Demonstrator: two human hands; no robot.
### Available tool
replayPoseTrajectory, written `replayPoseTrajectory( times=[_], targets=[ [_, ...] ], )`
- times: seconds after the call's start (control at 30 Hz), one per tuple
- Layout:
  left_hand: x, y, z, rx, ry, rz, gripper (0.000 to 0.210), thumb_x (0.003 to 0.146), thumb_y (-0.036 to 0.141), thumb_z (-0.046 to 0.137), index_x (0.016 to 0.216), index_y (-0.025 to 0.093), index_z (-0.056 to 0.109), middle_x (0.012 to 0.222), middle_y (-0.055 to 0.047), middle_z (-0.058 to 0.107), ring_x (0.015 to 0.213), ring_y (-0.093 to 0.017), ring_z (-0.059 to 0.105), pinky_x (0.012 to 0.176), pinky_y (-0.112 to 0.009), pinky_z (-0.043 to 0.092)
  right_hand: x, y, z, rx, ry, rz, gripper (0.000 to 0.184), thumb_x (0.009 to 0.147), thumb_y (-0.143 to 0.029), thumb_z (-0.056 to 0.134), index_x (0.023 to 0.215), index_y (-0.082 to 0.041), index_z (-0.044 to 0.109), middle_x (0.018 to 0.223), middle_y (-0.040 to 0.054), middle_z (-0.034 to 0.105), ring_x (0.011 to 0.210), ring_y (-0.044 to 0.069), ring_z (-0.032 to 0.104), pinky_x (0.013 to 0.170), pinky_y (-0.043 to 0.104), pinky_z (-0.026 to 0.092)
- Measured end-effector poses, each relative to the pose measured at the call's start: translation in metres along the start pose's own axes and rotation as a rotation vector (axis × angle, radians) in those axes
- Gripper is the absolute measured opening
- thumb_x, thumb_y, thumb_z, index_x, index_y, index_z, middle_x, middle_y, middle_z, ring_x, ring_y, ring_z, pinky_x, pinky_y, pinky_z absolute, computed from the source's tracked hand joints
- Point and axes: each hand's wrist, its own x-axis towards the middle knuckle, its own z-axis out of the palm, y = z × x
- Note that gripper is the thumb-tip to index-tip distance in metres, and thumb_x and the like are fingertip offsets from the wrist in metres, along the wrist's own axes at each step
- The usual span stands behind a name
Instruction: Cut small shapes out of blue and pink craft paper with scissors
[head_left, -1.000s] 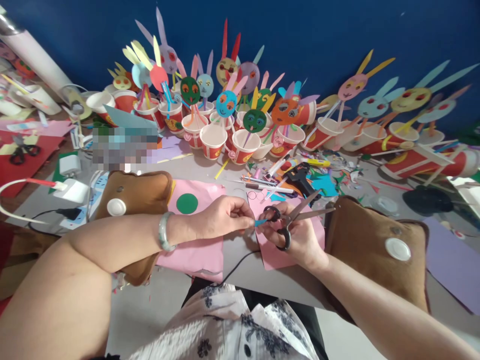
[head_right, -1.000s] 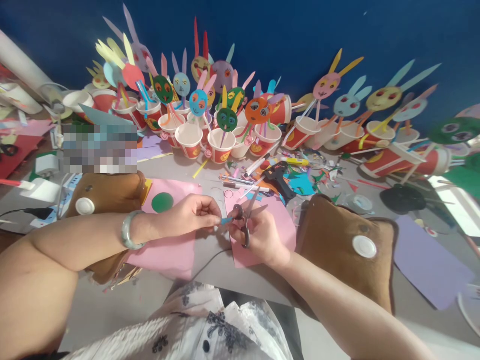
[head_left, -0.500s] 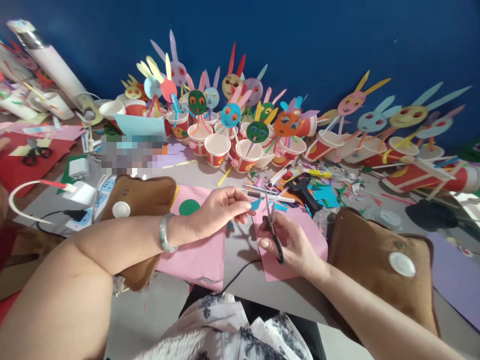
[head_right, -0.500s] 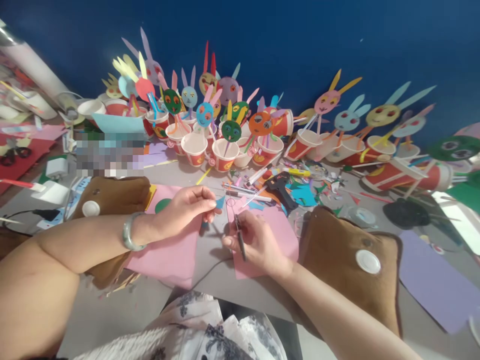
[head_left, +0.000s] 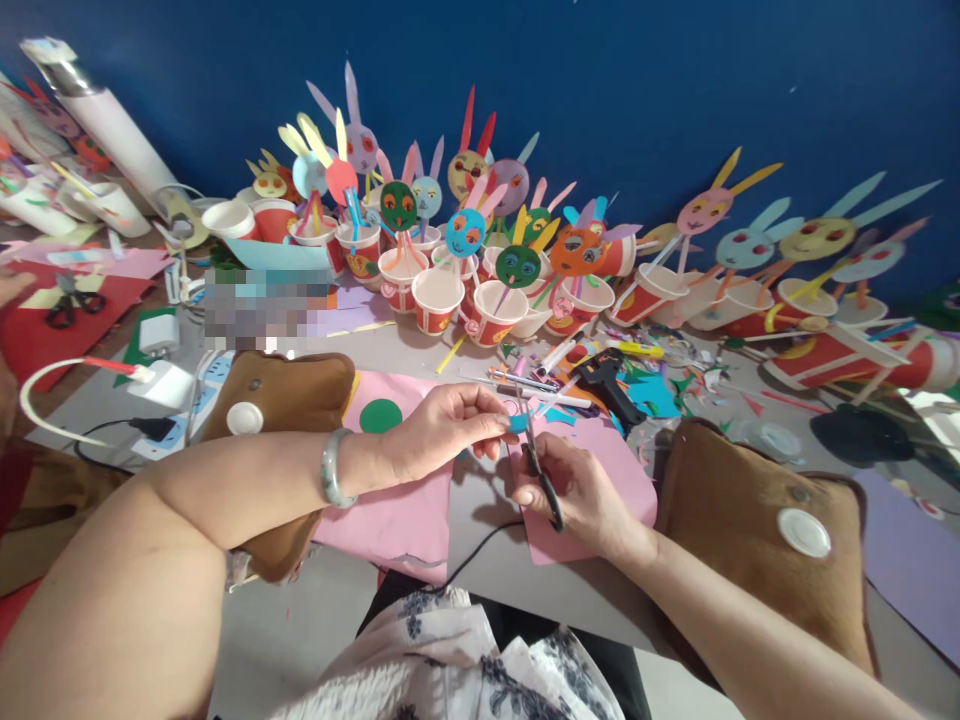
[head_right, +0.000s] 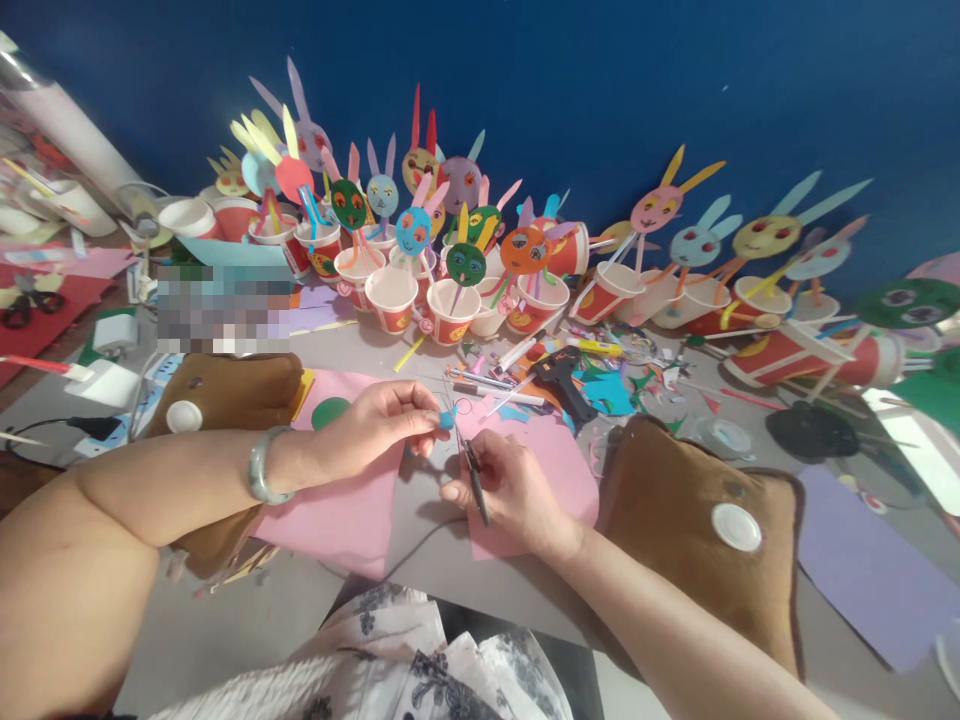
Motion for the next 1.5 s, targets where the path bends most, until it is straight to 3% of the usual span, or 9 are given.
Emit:
replayPoseTrajectory(
  times=[0.67,0.87,1.07,1.5],
  targets=[
    [0.0,0.002,0.001,0.012,-0.004,-0.029,0.01,0.081,0.02,0.068,0.083,0.012,0.062,0.07,-0.002,0.066,0.06,-0.008,0.058,0.061,-0.023,0.047,-0.001,0.008,0.002,0.046,0.017,0.049,0.059,0.065,-0.074,0.073,0.066,-0.021,0.048,0.056,-0.0038,0.046,0.054,0.011,0.036,0.049,0.026,0.031],
    [-0.001,0.001,-0.001,0.048,-0.016,-0.108,0.021,0.076,0.022,0.074,0.092,0.013,0.064,0.077,-0.001,0.065,0.066,-0.008,0.06,0.061,-0.022,0.046,-0.002,0.008,0.002,0.124,0.006,0.06,0.054,0.066,-0.068,0.077,0.069,-0.02,0.052,0.058,-0.0011,0.055,0.054,0.013,0.045,0.048,0.027,0.039],
    [-0.002,-0.002,-0.003,0.161,-0.003,-0.077,0.017,0.079,0.027,0.073,0.085,0.013,0.065,0.075,-0.002,0.067,0.062,-0.008,0.057,0.06,-0.022,0.045,-0.002,0.009,0.003,0.121,0.014,0.081,0.056,0.064,-0.069,0.078,0.067,-0.02,0.05,0.057,-0.0028,0.053,0.054,0.012,0.043,0.048,0.026,0.037],
    [-0.002,0.0,-0.002,0.193,0.017,-0.036,0.012,0.08,0.023,0.07,0.082,0.012,0.066,0.075,-0.003,0.068,0.062,-0.008,0.055,0.06,-0.022,0.045,-0.002,0.011,0.002,0.148,-0.022,0.103,0.062,0.063,-0.076,0.074,0.066,-0.02,0.048,0.058,-0.0012,0.053,0.056,0.013,0.043,0.05,0.026,0.037]
  ],
)
